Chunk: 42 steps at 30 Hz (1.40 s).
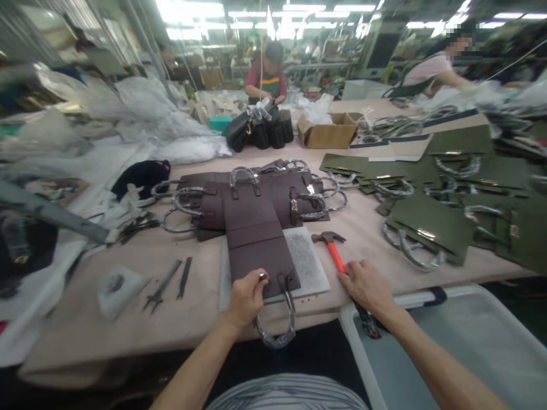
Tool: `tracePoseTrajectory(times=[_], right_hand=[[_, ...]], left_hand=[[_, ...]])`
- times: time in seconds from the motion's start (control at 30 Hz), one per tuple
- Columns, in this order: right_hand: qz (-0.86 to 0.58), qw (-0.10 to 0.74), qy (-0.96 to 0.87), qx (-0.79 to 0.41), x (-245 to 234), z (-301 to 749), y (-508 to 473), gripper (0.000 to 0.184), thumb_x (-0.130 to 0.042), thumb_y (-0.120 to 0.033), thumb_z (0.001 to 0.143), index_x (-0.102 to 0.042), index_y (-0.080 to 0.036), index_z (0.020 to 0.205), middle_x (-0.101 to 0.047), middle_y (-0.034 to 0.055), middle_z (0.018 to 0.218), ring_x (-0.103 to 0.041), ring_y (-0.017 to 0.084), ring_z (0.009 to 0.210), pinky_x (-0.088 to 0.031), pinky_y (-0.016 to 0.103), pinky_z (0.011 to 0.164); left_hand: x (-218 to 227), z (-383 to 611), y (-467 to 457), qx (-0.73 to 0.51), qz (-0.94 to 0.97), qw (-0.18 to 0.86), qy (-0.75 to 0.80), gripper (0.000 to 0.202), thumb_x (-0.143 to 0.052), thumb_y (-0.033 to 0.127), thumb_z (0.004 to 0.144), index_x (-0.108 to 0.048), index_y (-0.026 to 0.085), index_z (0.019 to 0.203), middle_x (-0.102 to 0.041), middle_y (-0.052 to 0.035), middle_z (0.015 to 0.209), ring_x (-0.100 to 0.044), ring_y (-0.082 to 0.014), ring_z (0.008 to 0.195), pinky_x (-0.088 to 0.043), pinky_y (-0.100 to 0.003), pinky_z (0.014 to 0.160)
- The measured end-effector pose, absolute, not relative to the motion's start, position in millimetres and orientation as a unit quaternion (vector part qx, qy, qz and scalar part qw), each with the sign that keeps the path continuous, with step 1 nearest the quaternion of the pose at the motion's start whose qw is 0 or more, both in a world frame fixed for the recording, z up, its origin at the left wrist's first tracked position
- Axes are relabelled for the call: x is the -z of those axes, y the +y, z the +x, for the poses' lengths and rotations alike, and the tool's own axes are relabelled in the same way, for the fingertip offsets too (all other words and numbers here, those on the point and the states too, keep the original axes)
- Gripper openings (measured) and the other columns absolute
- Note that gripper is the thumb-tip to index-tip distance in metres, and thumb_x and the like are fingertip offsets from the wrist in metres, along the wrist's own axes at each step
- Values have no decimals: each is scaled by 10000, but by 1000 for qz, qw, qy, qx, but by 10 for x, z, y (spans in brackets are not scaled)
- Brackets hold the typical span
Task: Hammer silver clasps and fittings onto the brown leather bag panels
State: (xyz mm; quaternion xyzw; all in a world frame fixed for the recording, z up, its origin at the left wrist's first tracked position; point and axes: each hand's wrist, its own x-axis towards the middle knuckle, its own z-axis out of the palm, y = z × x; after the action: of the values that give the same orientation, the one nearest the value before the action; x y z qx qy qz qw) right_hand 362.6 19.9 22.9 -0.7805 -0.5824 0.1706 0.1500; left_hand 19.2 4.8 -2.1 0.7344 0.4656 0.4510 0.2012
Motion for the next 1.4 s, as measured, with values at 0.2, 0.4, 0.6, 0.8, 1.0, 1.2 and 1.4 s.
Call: tracePoseTrajectory(times=[0.2, 0.4, 0.6, 0.8, 1.0, 1.2, 1.4], right_hand=[[-755, 188, -471, -416, -285, 3417, 304, 156, -639, -292, 763, -520, -203, 715, -478, 8, 618, -500, 186, 607, -378, 302, 587], [-664, 287, -340, -602, -453, 3200, 194, 127, -584, -244, 743, -467, -200, 764, -402, -44, 648, -372, 84, 475, -360, 209, 446], [-660, 372, -356, -546, -914, 2905, 58, 243, -542, -461, 923, -495, -223, 900, -375, -81, 611, -317, 77, 403, -253, 184, 358], [-572, 295, -748, -161, -1482, 2617, -120, 423, -409, -577, 992, -489, -236, 755, -450, -32, 495, -426, 130, 406, -261, 267, 424], [-470, 180, -864, -14, -1466, 2565, -228, 433, -301, -476, 1072, -455, -239, 744, -492, -33, 466, -375, 120, 325, -158, 300, 426], [-562, 295, -772, 34, -1636, 2480, -354, 392, -319, -461, 1076, -550, -222, 867, -565, 10, 582, -498, 147, 454, -329, 264, 471], [-509, 202, -835, -54, -1487, 2500, -346, 441, -323, -511, 1068, -461, -244, 746, -472, -43, 460, -380, 123, 341, -195, 282, 425]], left_hand=[[4, 194, 85, -453, 736, 196, 464, 136, -510, 174, 956, -643, 189, 935, -753, -51, 846, -730, -164, 760, -580, -244, 736], [31, 188, 109, -458, 737, 191, 458, 129, -521, 174, 957, -650, 185, 961, -758, -59, 883, -737, -171, 791, -591, -259, 771], [80, 189, 116, -456, 748, 178, 447, 132, -515, 181, 970, -647, 181, 969, -749, -58, 872, -733, -175, 773, -590, -262, 740], [40, 198, 111, -452, 756, 172, 442, 139, -502, 150, 958, -639, 174, 964, -746, -64, 863, -728, -169, 750, -586, -251, 713], [85, 203, 119, -447, 761, 156, 444, 147, -501, 167, 964, -647, 177, 949, -737, -60, 826, -732, -175, 735, -590, -253, 693], [118, 193, 117, -434, 769, 162, 441, 153, -500, 165, 972, -644, 176, 1024, -747, -74, 896, -742, -186, 799, -602, -277, 754], [89, 184, 109, -437, 772, 159, 433, 159, -484, 156, 960, -640, 180, 983, -721, -53, 808, -718, -176, 711, -581, -257, 675]])
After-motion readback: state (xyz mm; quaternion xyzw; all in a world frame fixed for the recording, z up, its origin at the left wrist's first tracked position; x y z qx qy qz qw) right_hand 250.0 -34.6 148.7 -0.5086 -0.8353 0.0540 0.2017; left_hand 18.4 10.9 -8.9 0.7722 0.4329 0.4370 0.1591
